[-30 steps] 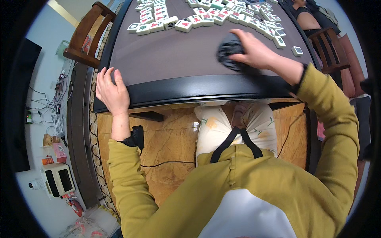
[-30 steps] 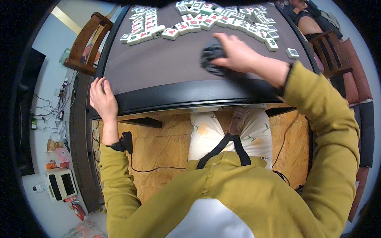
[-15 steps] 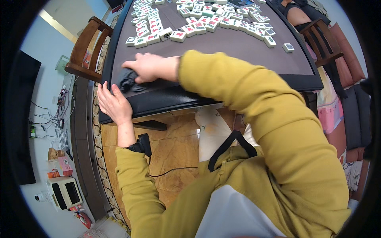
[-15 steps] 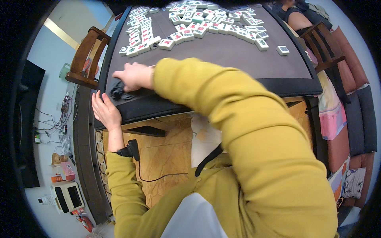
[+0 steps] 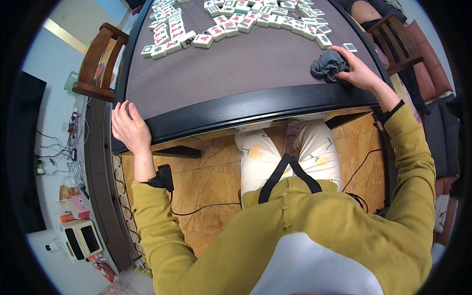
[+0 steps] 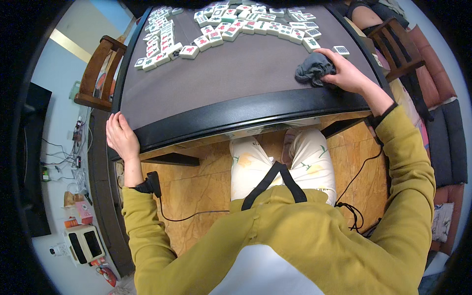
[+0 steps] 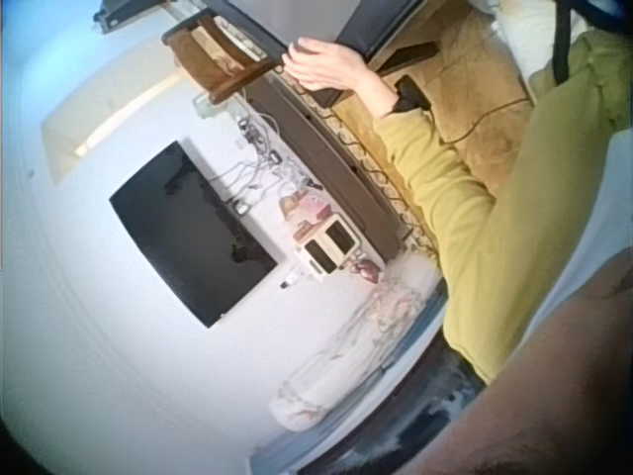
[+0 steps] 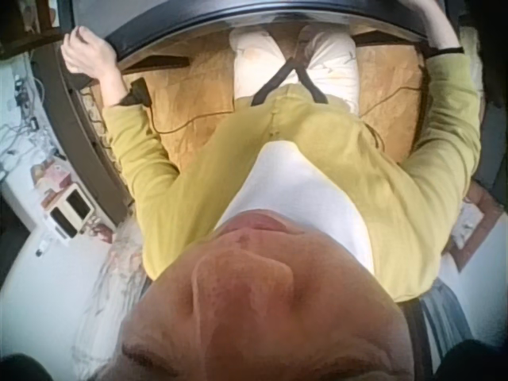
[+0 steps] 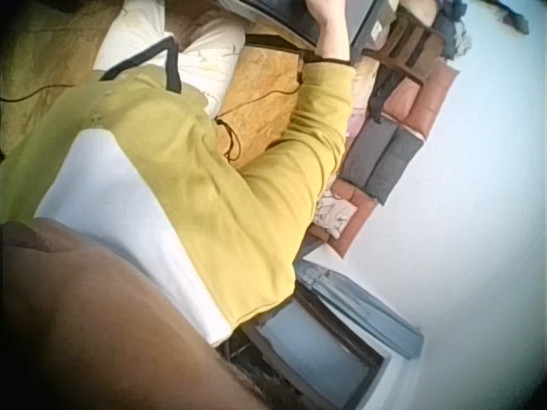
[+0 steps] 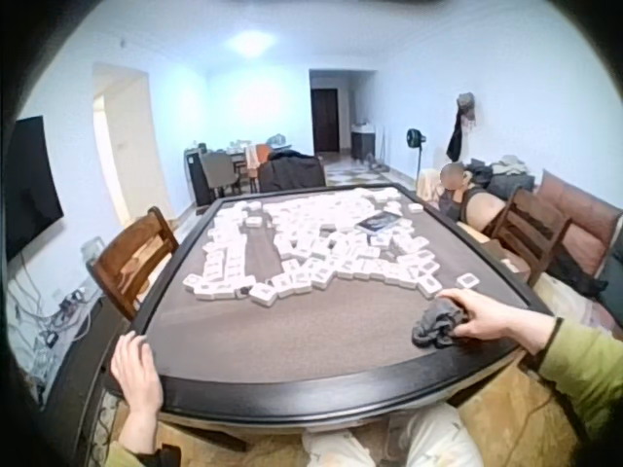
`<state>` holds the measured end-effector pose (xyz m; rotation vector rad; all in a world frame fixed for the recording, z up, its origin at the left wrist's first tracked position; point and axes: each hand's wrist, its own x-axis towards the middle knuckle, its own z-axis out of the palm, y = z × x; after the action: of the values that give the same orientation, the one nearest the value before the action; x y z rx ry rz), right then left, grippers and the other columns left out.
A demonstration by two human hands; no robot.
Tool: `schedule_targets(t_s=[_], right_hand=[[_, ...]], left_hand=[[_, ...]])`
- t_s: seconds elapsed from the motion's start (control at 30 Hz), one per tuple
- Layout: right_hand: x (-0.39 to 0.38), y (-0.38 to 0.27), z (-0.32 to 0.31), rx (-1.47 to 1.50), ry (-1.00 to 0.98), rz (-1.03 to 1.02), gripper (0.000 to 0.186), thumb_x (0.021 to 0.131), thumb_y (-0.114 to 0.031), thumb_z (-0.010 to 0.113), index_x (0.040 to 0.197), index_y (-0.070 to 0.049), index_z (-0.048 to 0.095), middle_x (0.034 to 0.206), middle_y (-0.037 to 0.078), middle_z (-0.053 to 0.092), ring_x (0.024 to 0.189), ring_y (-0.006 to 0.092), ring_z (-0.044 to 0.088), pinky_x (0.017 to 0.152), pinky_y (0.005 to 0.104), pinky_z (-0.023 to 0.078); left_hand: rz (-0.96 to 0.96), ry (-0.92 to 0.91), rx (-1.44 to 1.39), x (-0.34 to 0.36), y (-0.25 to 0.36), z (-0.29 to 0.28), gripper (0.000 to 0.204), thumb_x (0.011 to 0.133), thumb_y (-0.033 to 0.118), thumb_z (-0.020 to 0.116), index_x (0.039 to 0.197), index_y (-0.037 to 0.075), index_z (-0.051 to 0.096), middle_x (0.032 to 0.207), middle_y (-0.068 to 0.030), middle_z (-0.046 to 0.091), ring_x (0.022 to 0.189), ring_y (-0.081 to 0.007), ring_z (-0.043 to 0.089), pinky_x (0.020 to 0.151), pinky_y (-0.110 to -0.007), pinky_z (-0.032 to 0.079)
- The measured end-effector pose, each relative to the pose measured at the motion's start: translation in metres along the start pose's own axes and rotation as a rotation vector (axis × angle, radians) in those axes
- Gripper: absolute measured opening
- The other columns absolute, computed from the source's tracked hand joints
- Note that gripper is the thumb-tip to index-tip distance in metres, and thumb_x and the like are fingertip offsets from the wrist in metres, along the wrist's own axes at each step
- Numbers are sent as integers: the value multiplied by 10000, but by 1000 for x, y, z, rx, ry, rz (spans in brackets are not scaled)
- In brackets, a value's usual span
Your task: The person wipes the surface and edges of a mahjong table using a dark cloth. They move around the table, cleaning different sections while mahjong tiles remain scattered on the surface.
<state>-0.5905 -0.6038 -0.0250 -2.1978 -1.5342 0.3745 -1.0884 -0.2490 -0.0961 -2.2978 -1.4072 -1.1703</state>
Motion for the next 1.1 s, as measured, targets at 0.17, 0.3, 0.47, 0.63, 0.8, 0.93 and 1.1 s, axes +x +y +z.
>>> schedule_targets(t_s=[0.17,0.3,0.47,0.63,0.8,0.93,1.1], right_hand=[[94,-63,52,-150,-43,-10,772,882,-254,759,1544,-221,362,1324,231,535,1191,377,587,1017,441,493],[173,-193,121,-222,-159,-157,781,904,-345,739,1559,-227,329,1372,260,509,1222,403,588,1021,481,516],[152,-296,174,-120,-147,-365,710,889,-314,744,1518,-279,416,1335,239,542,1214,419,587,1029,473,506],[107,-210,135,-91,-115,-350,701,885,-277,741,1508,-334,426,1317,190,564,1225,384,586,1025,478,505],[26,-87,46,234,-20,-40,656,856,-221,777,1458,-234,516,1204,174,682,1094,308,668,961,400,535],[-60,-20,9,1489,-3,193,439,1035,-338,536,1344,-31,594,1237,143,694,1111,264,681,998,390,545],[-114,21,17,2020,-406,-466,535,1081,-401,317,1385,-37,562,1328,175,643,1096,309,683,822,440,612]], left_hand=[[-40,-40,-62,3,-3,1,485,1073,476,410,1252,105,664,1368,-105,605,1356,-306,485,1133,-510,289],[-44,-51,-62,3,-6,0,464,1070,459,425,1211,96,678,1344,-89,620,1323,-296,512,1121,-500,308],[-89,-95,-68,4,-10,2,464,1067,456,435,1192,88,688,1323,-89,634,1310,-302,520,1119,-486,327],[-31,-80,-39,6,-17,6,495,1067,453,430,1165,59,714,1243,-115,687,1200,-330,596,1024,-467,429],[-27,-115,20,8,-21,9,503,1067,469,424,1123,77,736,1178,-114,716,1132,-337,637,965,-467,472],[-4,-116,54,8,-25,10,504,1069,473,416,1102,91,743,1142,-114,728,1086,-336,659,921,-459,495],[-1,-106,87,9,-29,13,534,1070,489,400,1091,76,737,1130,-118,726,1067,-346,655,916,-485,479]])
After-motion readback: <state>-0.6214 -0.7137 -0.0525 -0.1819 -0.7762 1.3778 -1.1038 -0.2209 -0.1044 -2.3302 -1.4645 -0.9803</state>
